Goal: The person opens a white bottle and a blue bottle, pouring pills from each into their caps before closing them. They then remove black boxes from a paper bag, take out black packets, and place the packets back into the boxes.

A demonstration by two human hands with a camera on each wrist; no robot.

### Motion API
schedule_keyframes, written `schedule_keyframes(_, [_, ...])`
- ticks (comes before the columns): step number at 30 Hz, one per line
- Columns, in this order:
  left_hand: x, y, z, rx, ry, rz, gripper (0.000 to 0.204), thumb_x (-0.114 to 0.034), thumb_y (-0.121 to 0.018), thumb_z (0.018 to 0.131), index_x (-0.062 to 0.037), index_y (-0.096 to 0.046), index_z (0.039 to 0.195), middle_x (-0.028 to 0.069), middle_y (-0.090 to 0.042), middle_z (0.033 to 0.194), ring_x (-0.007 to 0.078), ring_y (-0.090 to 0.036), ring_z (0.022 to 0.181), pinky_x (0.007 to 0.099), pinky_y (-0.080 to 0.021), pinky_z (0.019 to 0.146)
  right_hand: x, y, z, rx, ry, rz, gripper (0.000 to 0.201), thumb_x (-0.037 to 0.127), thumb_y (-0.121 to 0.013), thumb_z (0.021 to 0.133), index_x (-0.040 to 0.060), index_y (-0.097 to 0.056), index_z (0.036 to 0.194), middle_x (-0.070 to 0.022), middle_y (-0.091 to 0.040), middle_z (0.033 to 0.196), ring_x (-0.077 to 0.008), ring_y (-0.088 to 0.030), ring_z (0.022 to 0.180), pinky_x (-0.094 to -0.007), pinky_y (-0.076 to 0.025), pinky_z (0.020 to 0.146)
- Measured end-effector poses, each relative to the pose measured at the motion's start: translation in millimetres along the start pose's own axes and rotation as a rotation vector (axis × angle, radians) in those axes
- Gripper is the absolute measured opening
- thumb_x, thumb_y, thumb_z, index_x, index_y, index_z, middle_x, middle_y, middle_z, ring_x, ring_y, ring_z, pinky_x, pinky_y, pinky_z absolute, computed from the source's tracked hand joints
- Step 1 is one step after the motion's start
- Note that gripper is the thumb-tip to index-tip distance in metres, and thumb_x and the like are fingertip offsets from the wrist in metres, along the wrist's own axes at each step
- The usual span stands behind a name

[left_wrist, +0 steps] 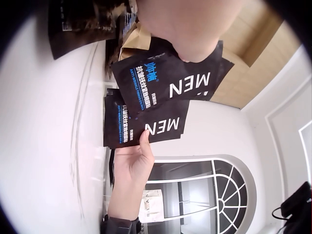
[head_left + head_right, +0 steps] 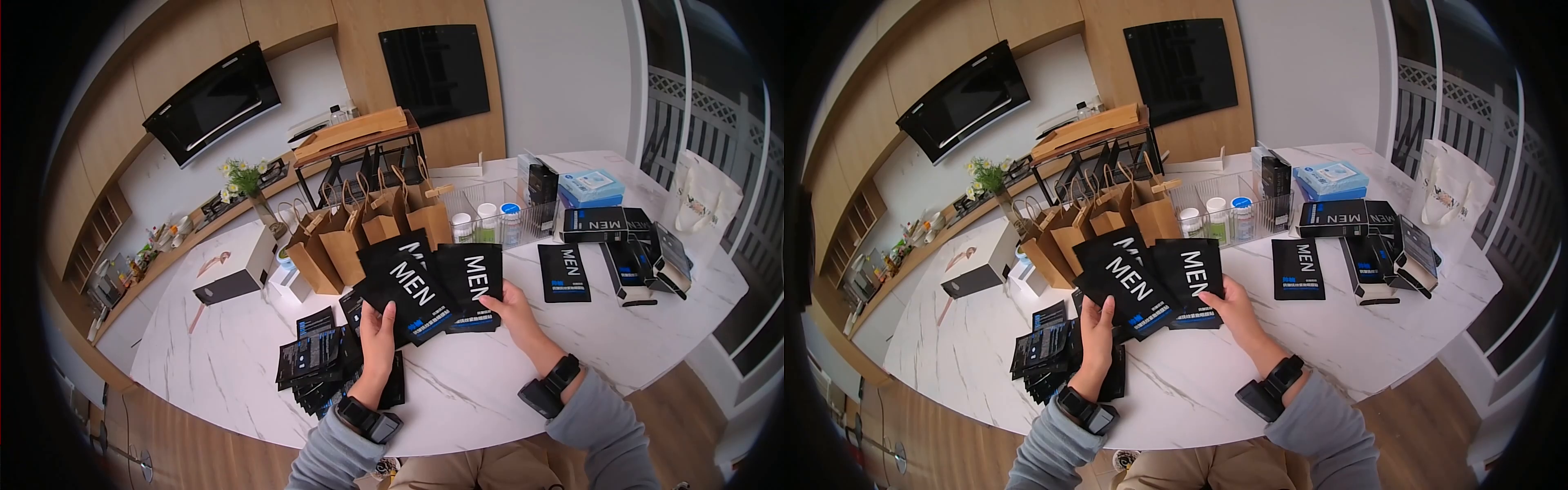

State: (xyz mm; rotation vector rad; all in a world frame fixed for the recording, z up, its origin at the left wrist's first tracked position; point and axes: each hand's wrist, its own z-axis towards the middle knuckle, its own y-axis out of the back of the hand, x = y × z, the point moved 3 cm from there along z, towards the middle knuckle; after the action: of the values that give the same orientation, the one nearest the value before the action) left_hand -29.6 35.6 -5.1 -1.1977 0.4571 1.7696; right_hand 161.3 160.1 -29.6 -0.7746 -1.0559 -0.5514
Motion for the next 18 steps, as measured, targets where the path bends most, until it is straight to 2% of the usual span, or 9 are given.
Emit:
schedule_keyframes(4, [-5.6,-0.9,-0.4,-0.01,-0.058,-0.01,0.033,-0.008,-0.048,0.09,-0.003,-0.038,0.121,0.006,-0.049,0.118,0.0126,-0.047,0.106,0.0255,-0.036,0.092,2.3,2.6,0.4,-0.069,0.034,0.063,0.029,0.002,-0.058,0.081,-0.0012,-0.051,0.109,-0.0034,-0.059,0.1,-0.0091,-0.053,0.089,-0.0228,-0.042,0.081])
schedule_keyframes(6, [-4.5,0.0,0.0,0.002,-0.024,-0.103,0.025,-0.003,-0.051,0.087,-0.0034,-0.038,0.109,0.0051,-0.05,0.108,0.0115,-0.046,0.102,0.025,-0.033,0.093,3.7,2.1,-0.2,-0.077,0.023,0.081,0.03,0.002,-0.058,0.081,-0.001,-0.05,0.11,-0.0035,-0.058,0.101,-0.0095,-0.053,0.09,-0.0231,-0.042,0.082])
schedule_keyframes(7, [-3.1,0.2,0.1,0.002,-0.024,-0.103,0.025,-0.003,-0.051,0.087,-0.0034,-0.038,0.109,0.0051,-0.05,0.108,0.0115,-0.046,0.102,0.025,-0.033,0.093,3.2,1.8,-0.4,-0.072,0.005,0.095,0.03,0.003,-0.059,0.081,-0.0009,-0.05,0.11,-0.0037,-0.058,0.101,-0.0098,-0.053,0.091,-0.0235,-0.041,0.082])
schedule_keyframes(9, [-2.7,-2.1,0.2,0.034,-0.058,0.0,0.026,0.002,-0.054,0.083,-0.0049,-0.038,0.103,0.0046,-0.049,0.106,0.0113,-0.046,0.101,0.0248,-0.033,0.093,3.0,1.1,-0.9,-0.068,-0.013,0.108,0.031,0.003,-0.059,0.081,-0.0007,-0.05,0.11,-0.0038,-0.058,0.102,-0.0101,-0.053,0.092,-0.0238,-0.041,0.083])
schedule_keyframes(10, [-8.0,-6.8,-2.1,0.027,-0.036,0.012,0.039,0.005,-0.056,0.08,-0.0027,-0.037,0.112,0.007,-0.048,0.113,0.0136,-0.045,0.106,0.0251,-0.032,0.095,3.4,0.5,-1.2,-0.062,-0.008,0.11,0.031,0.004,-0.059,0.08,-0.0007,-0.05,0.11,-0.0038,-0.058,0.102,-0.0101,-0.053,0.091,-0.0239,-0.041,0.083])
schedule_keyframes(12, [-5.8,-7.9,-3.2,-0.003,-0.048,0.015,0.044,0.004,-0.056,0.081,-0.0019,-0.034,0.118,0.0084,-0.047,0.116,0.0147,-0.044,0.108,0.0255,-0.031,0.095,4.2,-0.6,-1.8,-0.055,-0.003,0.112,0.031,0.004,-0.059,0.08,-0.0006,-0.05,0.109,-0.0038,-0.058,0.101,-0.0102,-0.053,0.091,-0.024,-0.041,0.083])
schedule_keyframes(13, [-4.8,-7.1,-3.4,-0.032,-0.059,0.018,0.049,0.003,-0.056,0.082,-0.001,-0.031,0.124,0.0098,-0.046,0.119,0.0158,-0.043,0.11,0.0258,-0.031,0.096,6.5,1.2,-2.1,-0.122,0.046,0.126,0.031,0.005,-0.059,0.08,-0.0006,-0.05,0.109,-0.0039,-0.058,0.101,-0.0101,-0.053,0.09,-0.0241,-0.041,0.083])
schedule_keyframes(17, [-0.4,-0.1,-1.8,-0.042,-0.019,-0.011,0.053,-0.001,-0.055,0.084,-0.0002,-0.028,0.129,0.011,-0.044,0.122,0.017,-0.043,0.112,0.0264,-0.031,0.097,22.3,5.6,-3.7,-0.235,0.109,0.284,0.027,0.005,-0.056,0.082,0.0005,-0.051,0.108,-0.0047,-0.058,0.101,-0.0119,-0.055,0.091,-0.0254,-0.042,0.083])
schedule_keyframes(18, [-0.6,-0.2,-1.6,-0.04,-0.014,-0.009,0.048,-0.003,-0.054,0.085,0.0001,-0.031,0.127,0.0103,-0.046,0.121,0.0163,-0.043,0.111,0.0264,-0.031,0.096,23.5,6.8,-2.7,-0.214,0.09,0.311,0.033,0.002,-0.053,0.082,0.0004,-0.046,0.114,-0.0066,-0.057,0.107,-0.0154,-0.054,0.098,-0.0288,-0.041,0.089])
